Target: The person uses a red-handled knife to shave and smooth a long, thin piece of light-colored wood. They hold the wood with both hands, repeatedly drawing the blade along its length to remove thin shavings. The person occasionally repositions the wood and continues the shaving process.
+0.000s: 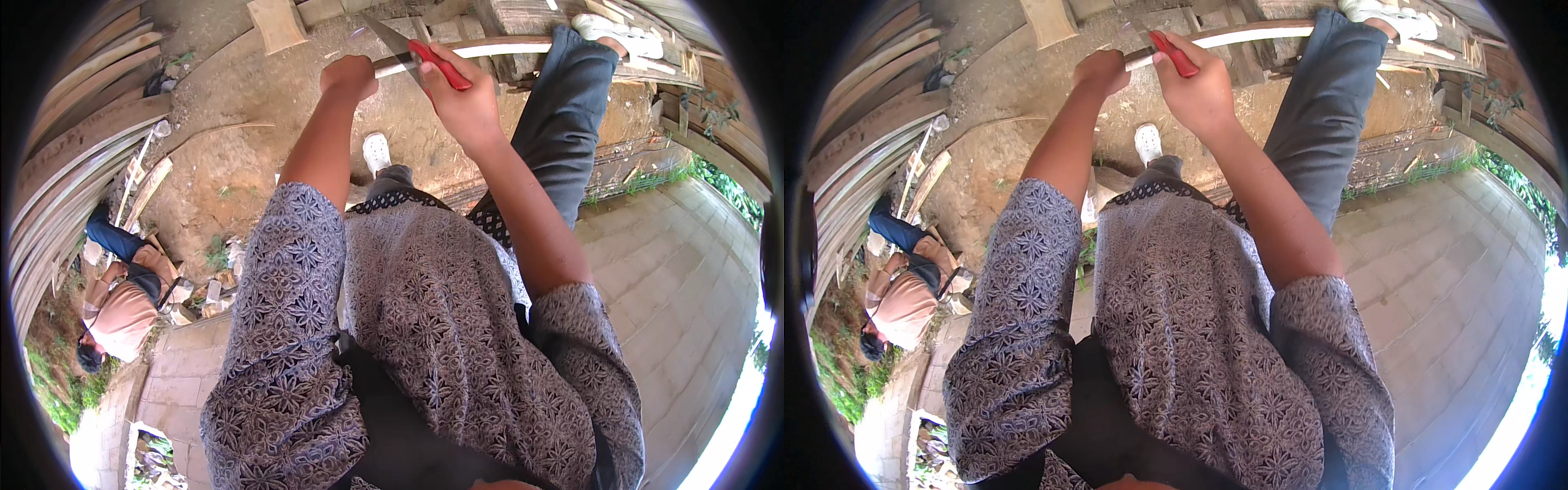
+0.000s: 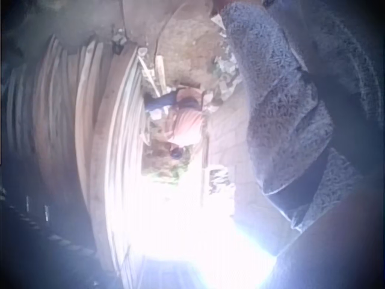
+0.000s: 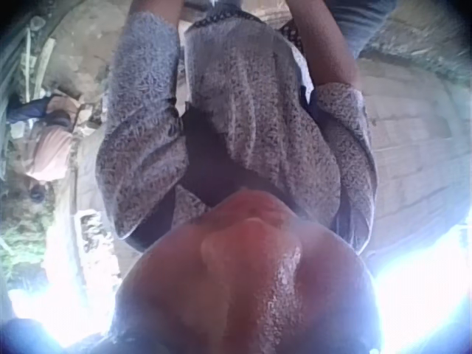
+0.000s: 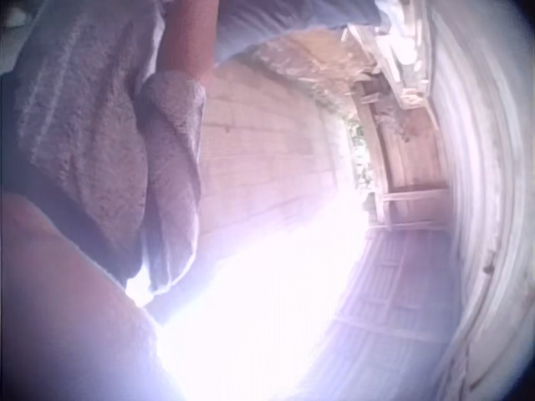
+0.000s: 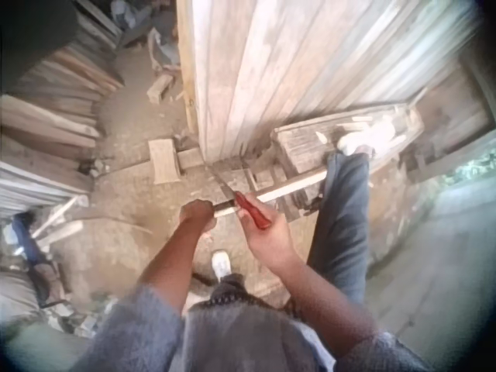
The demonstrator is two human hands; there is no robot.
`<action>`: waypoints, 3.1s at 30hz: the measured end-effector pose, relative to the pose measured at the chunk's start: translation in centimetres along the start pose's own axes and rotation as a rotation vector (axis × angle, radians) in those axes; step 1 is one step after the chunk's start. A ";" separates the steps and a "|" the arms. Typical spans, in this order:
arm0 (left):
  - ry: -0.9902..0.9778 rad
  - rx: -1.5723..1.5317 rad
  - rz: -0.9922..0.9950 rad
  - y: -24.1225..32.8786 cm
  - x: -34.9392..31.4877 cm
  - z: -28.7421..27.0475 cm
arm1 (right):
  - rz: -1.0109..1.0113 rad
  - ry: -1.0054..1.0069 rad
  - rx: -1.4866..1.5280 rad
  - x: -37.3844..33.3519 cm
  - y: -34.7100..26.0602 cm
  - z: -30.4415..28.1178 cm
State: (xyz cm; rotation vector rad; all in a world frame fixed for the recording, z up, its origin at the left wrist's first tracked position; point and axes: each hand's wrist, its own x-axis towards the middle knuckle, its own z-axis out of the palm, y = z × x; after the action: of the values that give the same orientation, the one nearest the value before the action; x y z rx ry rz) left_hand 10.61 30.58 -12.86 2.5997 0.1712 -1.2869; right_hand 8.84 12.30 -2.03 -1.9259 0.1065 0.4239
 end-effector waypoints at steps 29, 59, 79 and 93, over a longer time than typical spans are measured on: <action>0.066 -0.107 -0.048 0.5 -0.5 0.2 | 0.073 -0.002 -0.085 0.9 -1.9 0.4; 0.060 0.003 -0.012 0.4 -1.8 1.7 | 0.009 -0.023 -0.107 -15.7 -10.3 -7.2; 0.068 -0.049 0.004 0.5 -2.4 0.1 | 0.007 -0.095 0.108 -6.1 0.4 -1.4; 0.424 -0.009 0.015 0.5 -2.0 4.7 | -0.013 -0.049 -0.072 -3.0 -2.9 -1.2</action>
State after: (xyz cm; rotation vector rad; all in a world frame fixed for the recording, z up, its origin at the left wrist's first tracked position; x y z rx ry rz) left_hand 5.90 28.92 -13.95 2.8248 0.2269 -0.7104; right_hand 7.11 11.99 1.96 -1.9841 0.0477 0.4711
